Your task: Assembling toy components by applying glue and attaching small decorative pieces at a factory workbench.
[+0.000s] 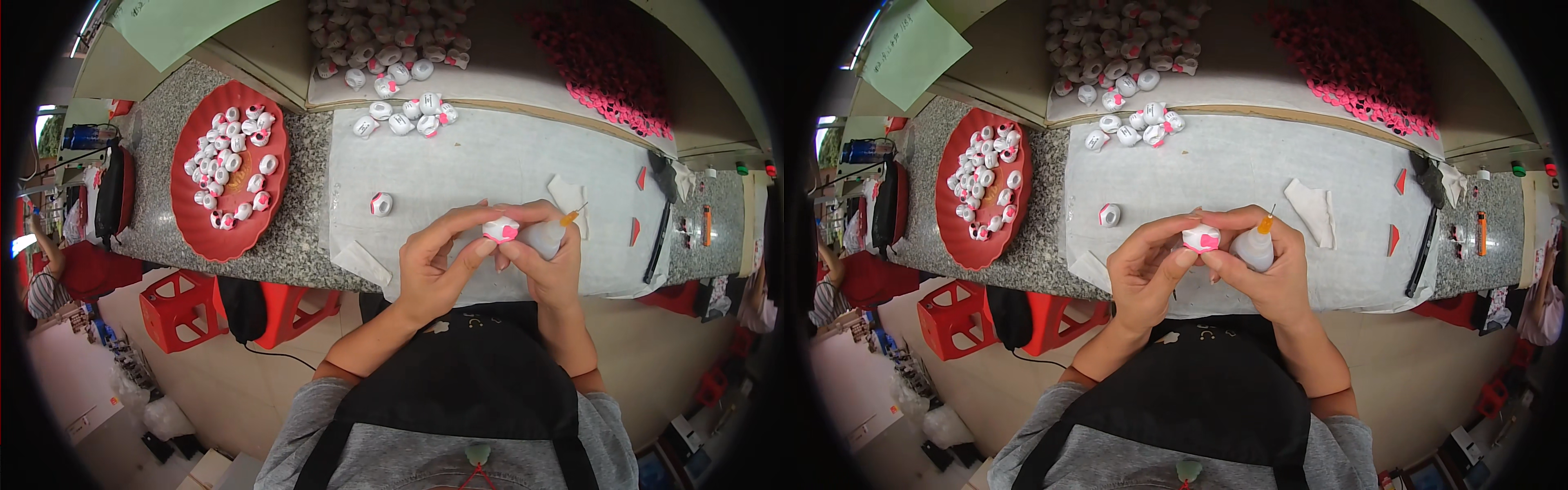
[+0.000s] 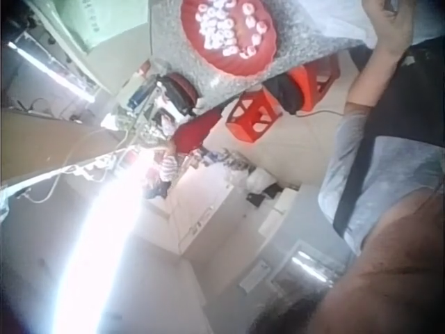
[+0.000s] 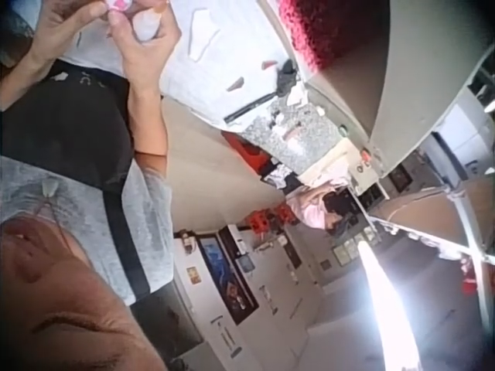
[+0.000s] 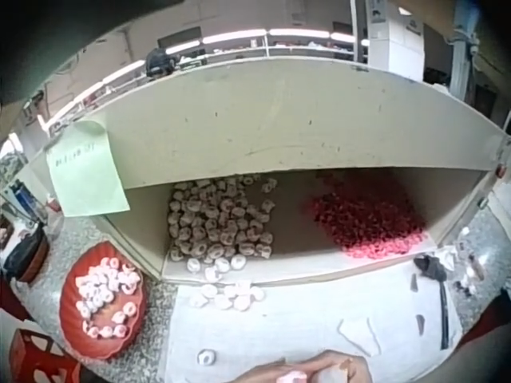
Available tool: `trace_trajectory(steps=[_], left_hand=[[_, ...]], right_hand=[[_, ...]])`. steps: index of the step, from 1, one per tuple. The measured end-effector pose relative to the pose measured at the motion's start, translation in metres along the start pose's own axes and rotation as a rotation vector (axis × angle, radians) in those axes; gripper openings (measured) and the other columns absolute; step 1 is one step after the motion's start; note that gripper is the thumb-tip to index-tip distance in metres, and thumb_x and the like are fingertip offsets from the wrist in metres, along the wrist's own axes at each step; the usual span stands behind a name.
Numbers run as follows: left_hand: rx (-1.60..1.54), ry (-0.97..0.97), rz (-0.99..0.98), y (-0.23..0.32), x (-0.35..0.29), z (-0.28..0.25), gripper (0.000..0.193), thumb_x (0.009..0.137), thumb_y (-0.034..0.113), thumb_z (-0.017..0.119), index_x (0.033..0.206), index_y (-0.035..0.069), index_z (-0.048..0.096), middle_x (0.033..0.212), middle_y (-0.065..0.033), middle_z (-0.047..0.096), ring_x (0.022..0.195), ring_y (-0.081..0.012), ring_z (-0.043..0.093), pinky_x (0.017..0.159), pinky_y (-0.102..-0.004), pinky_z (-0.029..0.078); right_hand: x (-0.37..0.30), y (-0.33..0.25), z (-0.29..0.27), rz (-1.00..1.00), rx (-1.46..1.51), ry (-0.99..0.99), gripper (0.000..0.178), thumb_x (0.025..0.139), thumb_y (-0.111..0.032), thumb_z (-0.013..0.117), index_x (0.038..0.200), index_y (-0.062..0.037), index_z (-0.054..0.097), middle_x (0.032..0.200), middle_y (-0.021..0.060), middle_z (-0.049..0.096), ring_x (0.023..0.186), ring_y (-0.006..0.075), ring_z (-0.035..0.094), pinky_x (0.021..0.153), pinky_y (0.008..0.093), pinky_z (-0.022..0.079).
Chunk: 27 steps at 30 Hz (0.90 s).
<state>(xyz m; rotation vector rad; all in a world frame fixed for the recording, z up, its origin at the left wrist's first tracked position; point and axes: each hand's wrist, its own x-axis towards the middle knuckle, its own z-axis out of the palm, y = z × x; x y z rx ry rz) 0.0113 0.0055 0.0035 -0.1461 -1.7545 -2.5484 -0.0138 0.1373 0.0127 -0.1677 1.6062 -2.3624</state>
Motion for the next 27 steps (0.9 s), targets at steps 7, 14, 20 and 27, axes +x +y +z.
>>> trace_trajectory(steps=[7,14,20,27], left_hand=[[-0.289,-0.079,-0.087,-0.008,0.003,-0.007,0.027,0.074,-0.001,0.053,0.099,-0.004,0.047,0.100,-0.0136,0.051,0.093,-0.0174,0.048,0.084,-0.0298,0.036],[-0.270,-0.057,-0.129,-0.006,0.004,-0.001,0.023,0.075,0.000,0.052,0.097,-0.003,0.047,0.097,-0.0137,0.051,0.088,-0.0157,0.050,0.083,-0.0291,0.038],[-0.327,0.068,-0.176,-0.014,0.006,-0.002,0.026,0.074,0.009,0.055,0.097,0.000,0.045,0.092,-0.0127,0.054,0.088,-0.0196,0.052,0.079,-0.0337,0.041],[-0.455,0.043,-0.227,-0.009,0.008,-0.002,0.028,0.074,0.008,0.056,0.099,0.002,0.044,0.093,-0.0123,0.054,0.091,-0.0211,0.051,0.085,-0.0366,0.038]], right_hand=[[0.001,-0.002,-0.002,0.042,0.018,-0.023,0.025,0.065,0.004,0.056,0.089,0.0046,0.049,0.076,0.0133,0.055,0.055,0.0153,0.052,0.045,0.0229,0.043],[-0.001,-0.002,-0.004,0.057,0.040,-0.026,0.026,0.067,0.002,0.057,0.092,0.0044,0.050,0.071,0.0097,0.055,0.057,0.0128,0.052,0.047,0.0214,0.042],[0.002,-0.024,-0.035,-0.120,-0.649,0.267,0.023,0.064,0.001,0.057,0.086,0.0023,0.052,0.072,0.0084,0.055,0.061,0.0134,0.051,0.047,0.0189,0.037],[-0.007,-0.021,-0.073,-0.191,-1.249,0.271,0.011,0.065,0.002,0.057,0.074,0.0019,0.052,0.071,0.0068,0.050,0.063,0.0136,0.047,0.053,0.0206,0.037]])
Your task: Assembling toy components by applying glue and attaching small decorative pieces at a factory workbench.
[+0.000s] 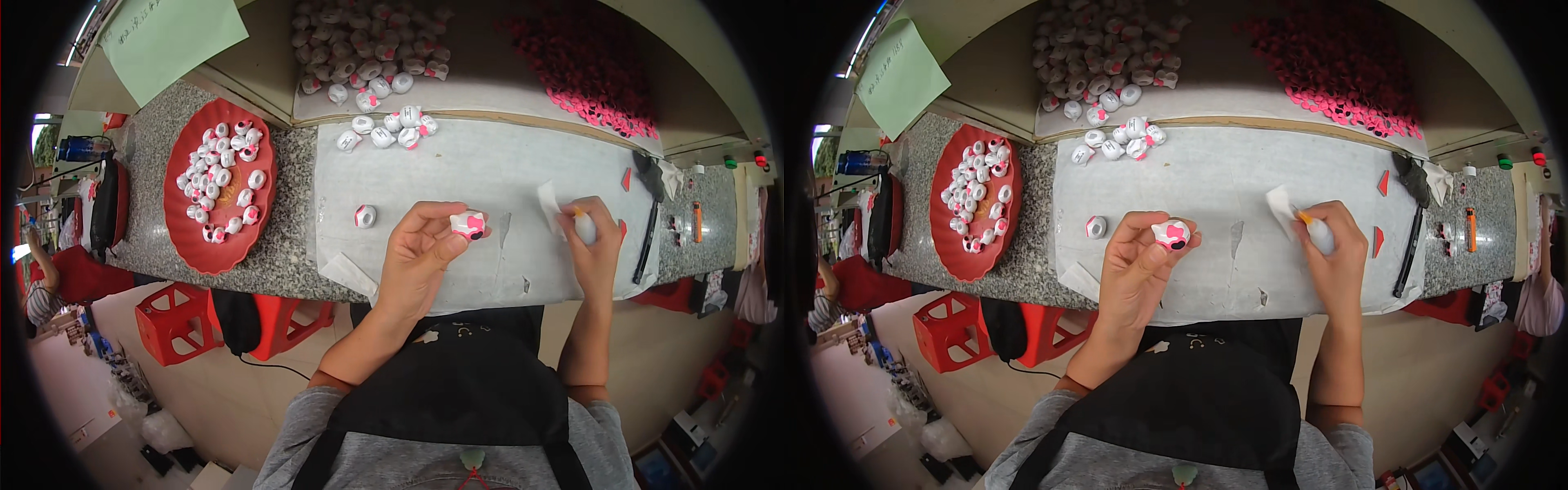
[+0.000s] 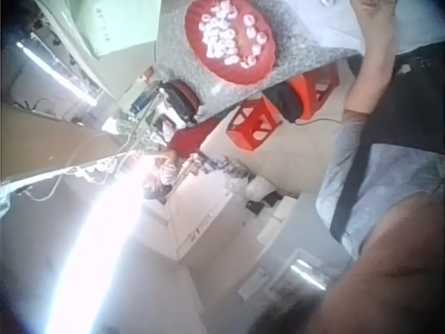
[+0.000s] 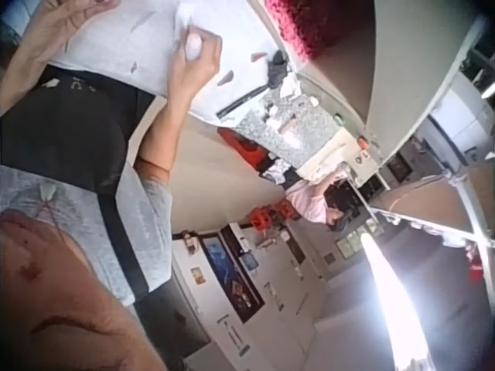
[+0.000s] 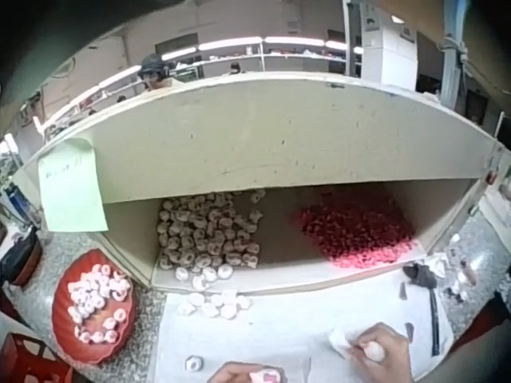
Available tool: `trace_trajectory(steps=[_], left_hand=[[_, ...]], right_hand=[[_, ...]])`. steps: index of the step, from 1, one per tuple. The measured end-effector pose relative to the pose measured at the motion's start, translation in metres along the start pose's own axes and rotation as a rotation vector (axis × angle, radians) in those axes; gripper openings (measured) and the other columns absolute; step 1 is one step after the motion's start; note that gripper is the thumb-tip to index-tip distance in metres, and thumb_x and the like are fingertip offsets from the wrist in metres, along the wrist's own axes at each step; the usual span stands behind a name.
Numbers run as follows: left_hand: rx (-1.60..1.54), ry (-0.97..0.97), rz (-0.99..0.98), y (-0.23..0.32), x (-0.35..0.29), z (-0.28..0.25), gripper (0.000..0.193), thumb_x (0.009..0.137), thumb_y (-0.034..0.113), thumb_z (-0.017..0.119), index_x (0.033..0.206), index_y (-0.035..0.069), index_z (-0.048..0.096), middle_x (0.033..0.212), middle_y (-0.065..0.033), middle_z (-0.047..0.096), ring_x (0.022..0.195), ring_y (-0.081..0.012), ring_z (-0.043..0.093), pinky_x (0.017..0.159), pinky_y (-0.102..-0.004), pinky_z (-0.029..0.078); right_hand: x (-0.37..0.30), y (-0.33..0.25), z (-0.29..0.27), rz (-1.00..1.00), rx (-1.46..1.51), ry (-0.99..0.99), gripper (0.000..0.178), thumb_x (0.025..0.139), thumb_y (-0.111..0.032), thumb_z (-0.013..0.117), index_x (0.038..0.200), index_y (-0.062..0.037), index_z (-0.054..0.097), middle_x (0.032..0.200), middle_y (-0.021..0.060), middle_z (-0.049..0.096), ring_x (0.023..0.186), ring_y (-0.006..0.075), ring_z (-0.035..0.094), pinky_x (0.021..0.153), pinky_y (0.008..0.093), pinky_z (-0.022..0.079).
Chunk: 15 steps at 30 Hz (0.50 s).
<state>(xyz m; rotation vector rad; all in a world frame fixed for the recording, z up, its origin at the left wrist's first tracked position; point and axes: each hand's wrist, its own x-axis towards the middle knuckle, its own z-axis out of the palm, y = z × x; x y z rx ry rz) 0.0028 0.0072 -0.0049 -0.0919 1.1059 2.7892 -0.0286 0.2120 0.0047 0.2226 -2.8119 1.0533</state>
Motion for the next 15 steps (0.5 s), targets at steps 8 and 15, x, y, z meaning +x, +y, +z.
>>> trace_trajectory(steps=[8,15], left_hand=[[-0.014,0.101,0.016,-0.002,-0.004,0.009,0.028,0.073,0.003,0.056,0.098,0.000,0.046,0.091,-0.0065,0.053,0.082,-0.0101,0.051,0.075,-0.0220,0.040],[0.041,0.056,0.034,-0.006,-0.005,0.008,0.028,0.073,0.004,0.056,0.098,-0.001,0.047,0.092,-0.0076,0.054,0.084,-0.0107,0.051,0.074,-0.0220,0.041]], right_hand=[[0.007,-0.066,0.032,-0.449,0.435,0.073,0.020,0.055,0.001,0.066,0.073,-0.0012,0.057,0.070,0.0084,0.052,0.062,0.0164,0.052,0.049,0.0221,0.040],[-0.002,-0.061,0.041,-0.527,0.369,0.264,0.021,0.055,0.001,0.066,0.074,-0.0018,0.057,0.066,0.0084,0.054,0.051,0.0174,0.052,0.043,0.0228,0.041]])
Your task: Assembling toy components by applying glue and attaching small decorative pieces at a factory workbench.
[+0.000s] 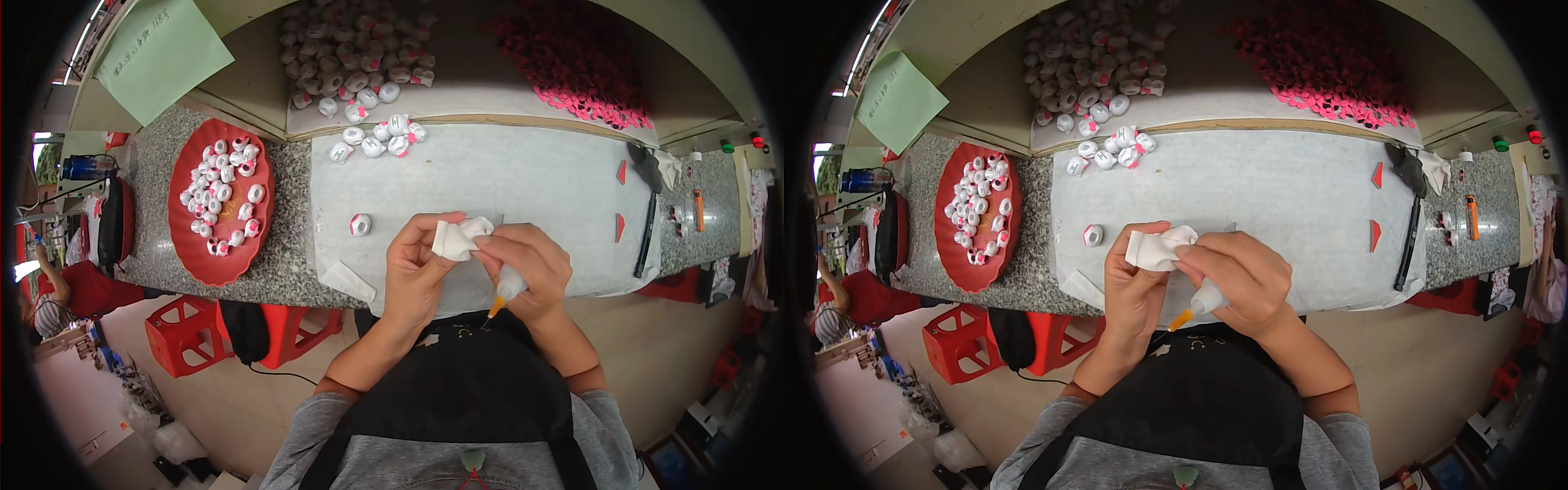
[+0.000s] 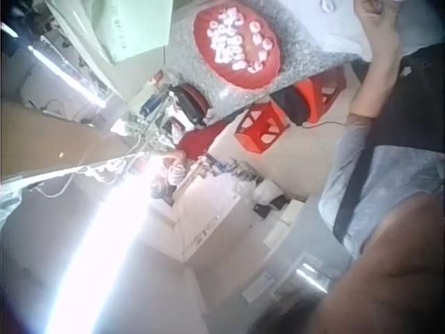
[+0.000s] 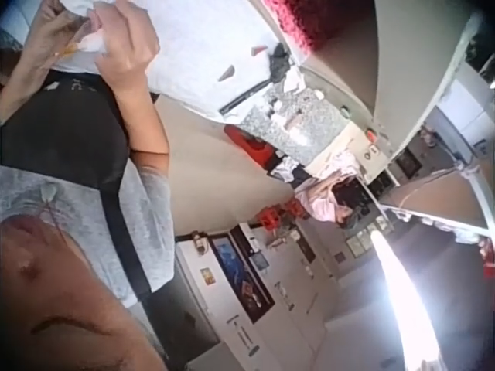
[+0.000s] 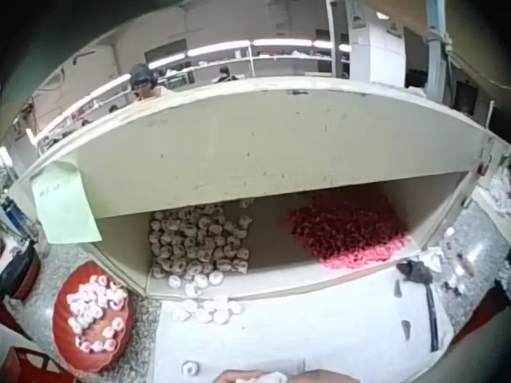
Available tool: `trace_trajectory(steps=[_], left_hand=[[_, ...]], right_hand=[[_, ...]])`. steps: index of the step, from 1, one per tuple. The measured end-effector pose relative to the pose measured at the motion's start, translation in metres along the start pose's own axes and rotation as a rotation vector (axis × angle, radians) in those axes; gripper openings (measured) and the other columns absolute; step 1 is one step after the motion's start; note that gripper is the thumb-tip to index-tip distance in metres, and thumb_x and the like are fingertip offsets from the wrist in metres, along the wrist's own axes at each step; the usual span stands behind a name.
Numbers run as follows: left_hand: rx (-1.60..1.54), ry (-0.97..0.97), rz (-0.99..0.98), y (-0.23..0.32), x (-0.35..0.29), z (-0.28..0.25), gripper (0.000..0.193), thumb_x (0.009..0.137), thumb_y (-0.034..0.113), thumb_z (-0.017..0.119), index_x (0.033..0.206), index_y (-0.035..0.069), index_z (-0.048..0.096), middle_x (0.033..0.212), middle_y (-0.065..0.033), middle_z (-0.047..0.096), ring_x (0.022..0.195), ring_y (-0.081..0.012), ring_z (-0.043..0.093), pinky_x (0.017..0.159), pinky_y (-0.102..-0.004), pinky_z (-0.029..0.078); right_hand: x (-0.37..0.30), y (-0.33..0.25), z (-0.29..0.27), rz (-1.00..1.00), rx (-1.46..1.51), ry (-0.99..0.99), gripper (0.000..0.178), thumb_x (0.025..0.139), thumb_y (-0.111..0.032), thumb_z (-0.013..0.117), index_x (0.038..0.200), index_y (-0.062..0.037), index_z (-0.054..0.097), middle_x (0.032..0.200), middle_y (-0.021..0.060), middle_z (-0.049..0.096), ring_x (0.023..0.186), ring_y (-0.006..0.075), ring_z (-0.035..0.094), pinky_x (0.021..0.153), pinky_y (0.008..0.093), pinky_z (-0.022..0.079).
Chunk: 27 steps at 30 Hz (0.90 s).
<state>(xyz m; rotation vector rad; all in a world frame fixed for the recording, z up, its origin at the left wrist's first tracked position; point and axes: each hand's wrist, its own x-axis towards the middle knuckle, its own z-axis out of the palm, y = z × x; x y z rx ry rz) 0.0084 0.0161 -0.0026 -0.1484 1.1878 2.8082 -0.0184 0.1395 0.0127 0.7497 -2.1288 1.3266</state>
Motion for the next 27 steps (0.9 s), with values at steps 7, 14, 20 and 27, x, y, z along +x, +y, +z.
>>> trace_trajectory(steps=[7,14,20,27], left_hand=[[0.077,-0.006,-0.018,0.004,-0.002,0.000,0.031,0.073,0.010,0.057,0.099,0.000,0.045,0.092,-0.0112,0.055,0.086,-0.0175,0.052,0.079,-0.0302,0.039],[0.027,-0.030,-0.039,0.003,0.001,0.002,0.030,0.075,0.012,0.055,0.100,0.001,0.044,0.093,-0.0136,0.054,0.091,-0.0209,0.051,0.081,-0.0325,0.038],[0.058,0.009,-0.025,0.006,0.003,0.002,0.030,0.075,0.011,0.054,0.101,0.001,0.043,0.093,-0.0147,0.054,0.091,-0.0202,0.051,0.082,-0.0325,0.038],[0.143,-0.047,0.033,0.002,-0.002,0.008,0.028,0.075,0.008,0.053,0.101,-0.001,0.043,0.096,-0.0139,0.052,0.092,-0.0190,0.050,0.083,-0.0297,0.037]], right_hand=[[0.005,-0.007,-0.020,0.344,0.310,-0.179,0.015,0.058,0.004,0.062,0.070,0.0008,0.054,0.067,0.0098,0.053,0.058,0.0162,0.050,0.051,0.0231,0.040],[0.002,-0.014,-0.017,0.511,0.340,0.048,0.011,0.062,0.004,0.059,0.072,0.0004,0.055,0.067,0.0089,0.053,0.058,0.0144,0.049,0.052,0.0228,0.039],[-0.001,-0.006,-0.030,0.398,0.068,0.008,0.018,0.061,0.001,0.063,0.078,-0.0015,0.058,0.064,0.0070,0.052,0.055,0.0146,0.048,0.050,0.0220,0.038],[0.010,-0.010,-0.036,0.799,0.633,-0.232,0.029,0.062,0.003,0.062,0.090,0.0006,0.055,0.066,0.0018,0.051,0.058,0.0083,0.046,0.052,0.0191,0.036]])
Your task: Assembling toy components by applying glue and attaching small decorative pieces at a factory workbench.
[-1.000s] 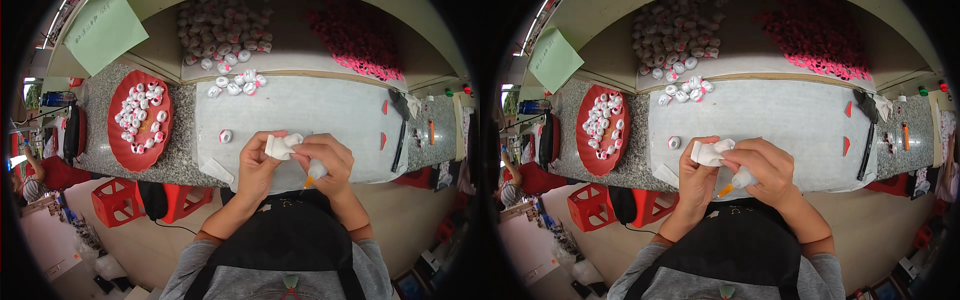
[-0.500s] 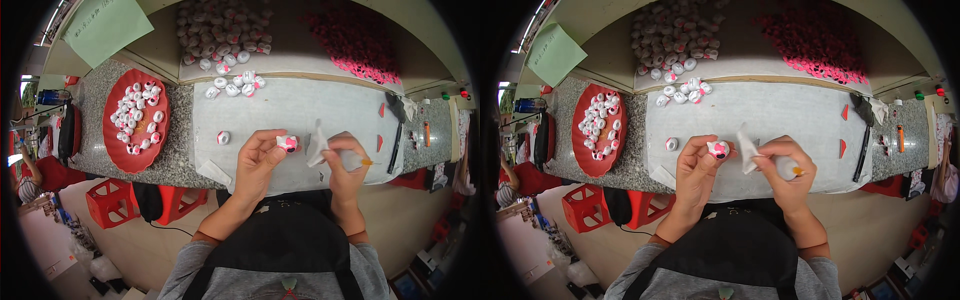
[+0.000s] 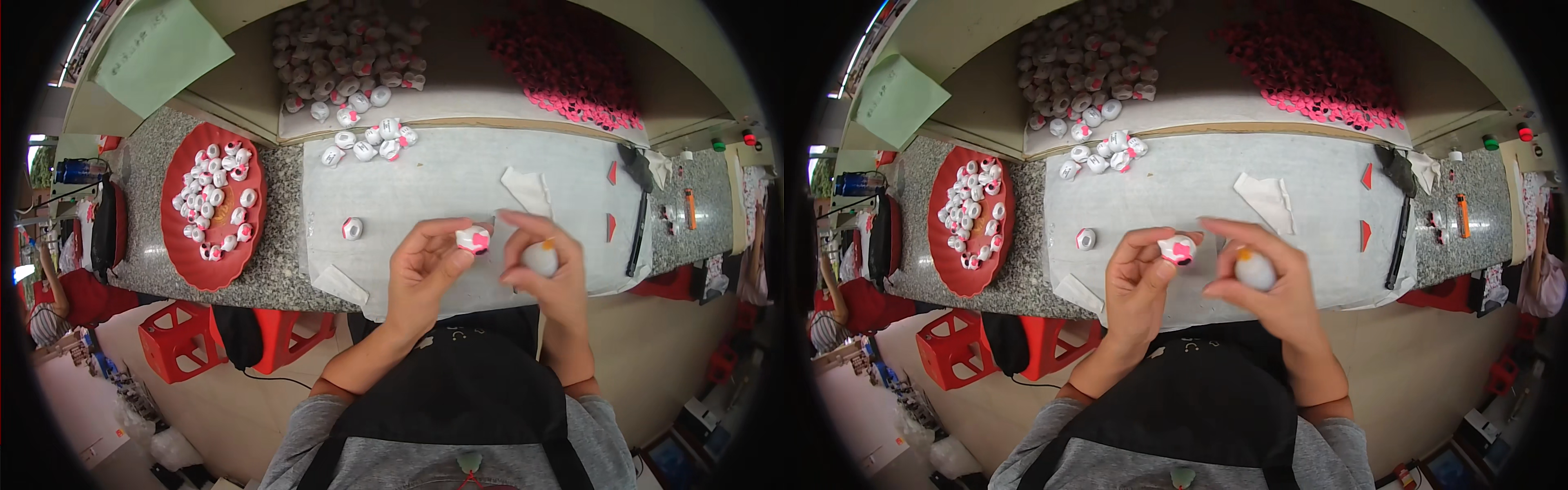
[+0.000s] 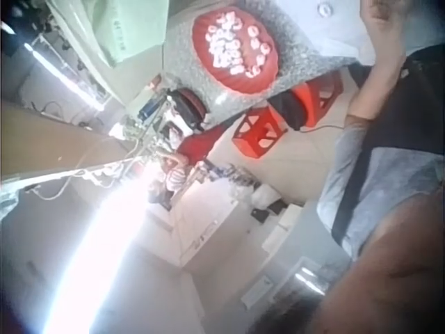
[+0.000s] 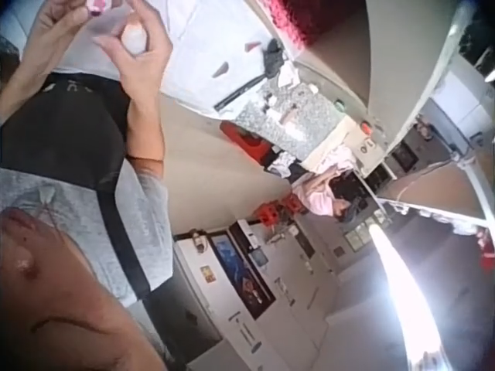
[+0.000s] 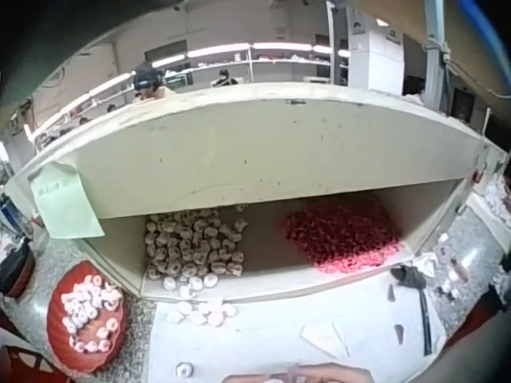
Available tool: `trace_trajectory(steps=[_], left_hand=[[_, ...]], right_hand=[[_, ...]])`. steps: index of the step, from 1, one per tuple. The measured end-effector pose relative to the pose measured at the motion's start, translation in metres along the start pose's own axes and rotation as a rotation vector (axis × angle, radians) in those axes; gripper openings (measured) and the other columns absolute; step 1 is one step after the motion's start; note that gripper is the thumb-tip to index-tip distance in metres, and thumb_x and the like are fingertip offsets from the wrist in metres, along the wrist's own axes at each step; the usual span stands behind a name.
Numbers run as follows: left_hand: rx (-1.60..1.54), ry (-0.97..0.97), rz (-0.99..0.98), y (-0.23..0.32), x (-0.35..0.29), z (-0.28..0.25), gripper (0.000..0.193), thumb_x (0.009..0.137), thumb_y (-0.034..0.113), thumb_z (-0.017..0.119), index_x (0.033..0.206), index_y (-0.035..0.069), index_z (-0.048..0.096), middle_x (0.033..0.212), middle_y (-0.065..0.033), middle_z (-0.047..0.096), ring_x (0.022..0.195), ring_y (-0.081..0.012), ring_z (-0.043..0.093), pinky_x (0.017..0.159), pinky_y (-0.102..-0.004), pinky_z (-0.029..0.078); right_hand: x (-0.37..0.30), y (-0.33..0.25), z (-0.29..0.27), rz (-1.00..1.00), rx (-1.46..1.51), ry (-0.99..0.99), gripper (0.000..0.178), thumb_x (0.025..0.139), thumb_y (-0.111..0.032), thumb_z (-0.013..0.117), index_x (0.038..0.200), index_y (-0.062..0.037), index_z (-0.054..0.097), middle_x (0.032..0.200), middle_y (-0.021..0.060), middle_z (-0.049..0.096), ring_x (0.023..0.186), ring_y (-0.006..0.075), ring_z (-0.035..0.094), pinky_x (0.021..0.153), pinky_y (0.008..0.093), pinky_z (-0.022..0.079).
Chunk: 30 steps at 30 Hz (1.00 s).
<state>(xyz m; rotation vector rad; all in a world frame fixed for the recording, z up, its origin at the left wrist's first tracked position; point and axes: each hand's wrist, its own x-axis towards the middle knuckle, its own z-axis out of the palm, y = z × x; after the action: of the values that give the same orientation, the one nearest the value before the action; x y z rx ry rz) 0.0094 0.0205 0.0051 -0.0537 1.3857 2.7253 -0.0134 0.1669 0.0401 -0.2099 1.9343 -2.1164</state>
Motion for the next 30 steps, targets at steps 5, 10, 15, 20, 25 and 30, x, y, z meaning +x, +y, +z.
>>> trace_trajectory(steps=[5,10,15,20,25,30], left_hand=[[0.229,-0.009,0.153,0.001,-0.009,0.001,0.022,0.077,0.001,0.049,0.099,-0.002,0.048,0.095,-0.0096,0.052,0.094,-0.0165,0.048,0.082,-0.0263,0.036],[0.524,-0.053,0.246,0.013,0.004,-0.007,0.026,0.074,0.002,0.052,0.100,-0.002,0.047,0.099,-0.0119,0.050,0.092,-0.0197,0.049,0.082,-0.0297,0.037],[1.523,-0.207,0.357,0.044,0.040,-0.049,0.027,0.064,0.003,0.058,0.091,0.006,0.055,0.094,-0.0112,0.051,0.084,-0.0287,0.049,0.080,-0.0331,0.036],[1.431,-0.139,0.498,0.063,0.048,-0.072,0.027,0.064,0.001,0.058,0.091,0.006,0.054,0.092,-0.0105,0.050,0.085,-0.0265,0.049,0.075,-0.0326,0.039],[1.602,-0.010,0.406,0.075,0.075,-0.091,0.026,0.064,-0.002,0.056,0.088,0.004,0.050,0.096,-0.0110,0.047,0.080,-0.0256,0.050,0.067,-0.0304,0.042],[1.083,0.156,0.462,0.074,0.058,-0.077,0.018,0.071,-0.004,0.049,0.087,0.004,0.046,0.100,-0.0100,0.047,0.078,-0.0178,0.053,0.061,-0.0264,0.043]], right_hand=[[0.001,0.020,0.021,0.006,0.254,0.041,0.022,0.065,0.003,0.061,0.086,0.0018,0.053,0.064,0.0038,0.052,0.052,0.0074,0.046,0.045,0.0185,0.036],[0.006,0.030,0.024,0.002,0.291,0.170,0.017,0.068,0.001,0.058,0.084,0.0022,0.052,0.064,0.0063,0.051,0.050,0.0075,0.045,0.041,0.0187,0.036],[0.015,0.022,0.006,-0.091,-0.107,0.238,0.052,0.065,-0.004,0.059,0.113,-0.0032,0.037,0.077,0.0049,0.050,0.055,0.0049,0.040,0.042,0.0145,0.032],[0.006,0.028,-0.005,-0.016,-0.083,0.262,0.058,0.066,-0.006,0.059,0.116,-0.0050,0.031,0.078,0.0047,0.048,0.054,0.0040,0.040,0.040,0.0142,0.031],[0.007,0.027,0.000,-0.039,-0.087,0.264,0.050,0.065,-0.006,0.051,0.111,-0.0006,0.032,0.082,0.0084,0.045,0.045,0.0062,0.037,0.034,0.0150,0.028],[0.001,0.032,-0.012,-0.033,0.263,0.047,0.029,0.068,-0.009,0.044,0.093,-0.0017,0.031,0.086,0.0114,0.040,0.049,0.0126,0.043,0.031,0.0187,0.033]])
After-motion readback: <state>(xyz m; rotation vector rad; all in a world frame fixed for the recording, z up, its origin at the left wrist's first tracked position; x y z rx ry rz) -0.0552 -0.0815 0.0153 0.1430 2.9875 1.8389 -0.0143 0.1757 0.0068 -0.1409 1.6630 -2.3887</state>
